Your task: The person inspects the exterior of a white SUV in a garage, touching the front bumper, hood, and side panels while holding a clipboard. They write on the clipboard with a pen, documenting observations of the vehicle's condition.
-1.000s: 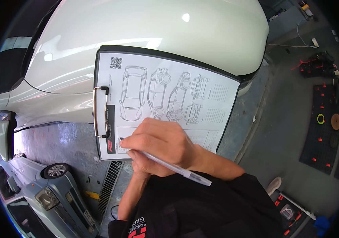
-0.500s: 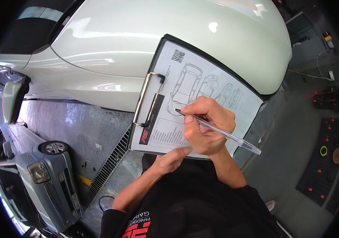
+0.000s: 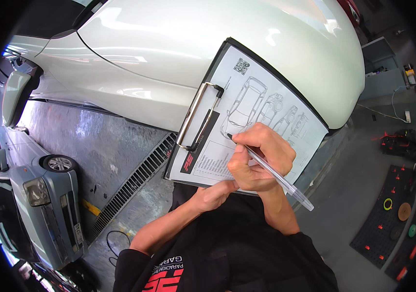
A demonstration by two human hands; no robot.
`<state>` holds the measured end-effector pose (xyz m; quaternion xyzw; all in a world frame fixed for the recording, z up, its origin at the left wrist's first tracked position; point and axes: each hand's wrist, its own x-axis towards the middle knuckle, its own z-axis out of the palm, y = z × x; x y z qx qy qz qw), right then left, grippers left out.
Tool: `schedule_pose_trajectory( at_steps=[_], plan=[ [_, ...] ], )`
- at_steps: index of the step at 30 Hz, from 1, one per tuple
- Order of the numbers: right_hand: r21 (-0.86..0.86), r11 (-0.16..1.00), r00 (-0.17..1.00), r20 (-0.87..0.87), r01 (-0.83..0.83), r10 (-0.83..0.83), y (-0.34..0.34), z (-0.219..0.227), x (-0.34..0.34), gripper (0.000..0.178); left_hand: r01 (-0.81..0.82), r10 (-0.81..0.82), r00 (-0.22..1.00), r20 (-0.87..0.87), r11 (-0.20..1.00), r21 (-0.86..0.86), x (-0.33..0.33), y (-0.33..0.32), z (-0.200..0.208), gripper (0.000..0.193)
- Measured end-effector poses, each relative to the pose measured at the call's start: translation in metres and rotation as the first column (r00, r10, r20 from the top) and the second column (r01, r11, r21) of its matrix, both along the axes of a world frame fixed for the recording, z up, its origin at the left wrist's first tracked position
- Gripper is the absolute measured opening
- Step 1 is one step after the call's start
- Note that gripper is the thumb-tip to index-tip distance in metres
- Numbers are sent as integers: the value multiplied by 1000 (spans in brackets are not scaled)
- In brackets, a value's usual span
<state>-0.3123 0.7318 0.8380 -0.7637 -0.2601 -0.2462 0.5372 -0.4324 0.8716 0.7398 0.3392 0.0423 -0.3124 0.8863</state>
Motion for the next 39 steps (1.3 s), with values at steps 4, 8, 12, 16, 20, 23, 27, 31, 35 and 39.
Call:
schedule_pose_trajectory(
  at_steps=[4, 8, 12, 16, 20, 23, 27, 31, 35, 39],
  plan=[
    [7, 1000, 1000, -20, -7, 7, 1, 2, -1, 15, -58, 62, 995, 84, 997, -56, -3, -5, -9, 53],
    [18, 1000, 1000, -15, -16, 16, -2, 1, -1, 15, -43, 44, 998, 45, 999, -24, -6, -4, -12, 55],
    [20, 1000, 1000, -3, -22, 22, -2, 1, -1, 14, -159, 157, 986, 48, 987, 37, 4, -13, 12, 27],
    [105, 994, 998, -60, -19, 26, -6, -3, -4, 14, -195, 186, 978, 99, 977, 84, 11, -14, 25, 25],
    [82, 996, 999, -36, -35, 38, -6, -2, -4, 14, -186, 180, 977, 111, 981, 45, 13, -13, 29, 30],
    [61, 998, 999, -32, -31, 33, -7, 1, -6, 14, -189, 187, 979, 86, 982, 11, 12, -14, 32, 32],
    [65, 997, 1000, -9, -29, 29, -6, 0, -5, 14, -156, 153, 984, 90, 988, 23, 11, -11, 30, 32],
    [49, 999, 1000, -1, -19, 19, -3, 1, -6, 15, -67, 72, 990, 124, 997, -50, 0, -5, 5, 49],
    [59, 998, 1000, -7, -24, 25, -5, -1, -6, 16, -60, 64, 993, 95, 997, -49, -1, -5, 4, 51],
    [49, 999, 1000, -3, -14, 14, -4, 2, -7, 16, -49, 52, 995, 82, 998, -43, -4, -7, -2, 54]
  ],
)
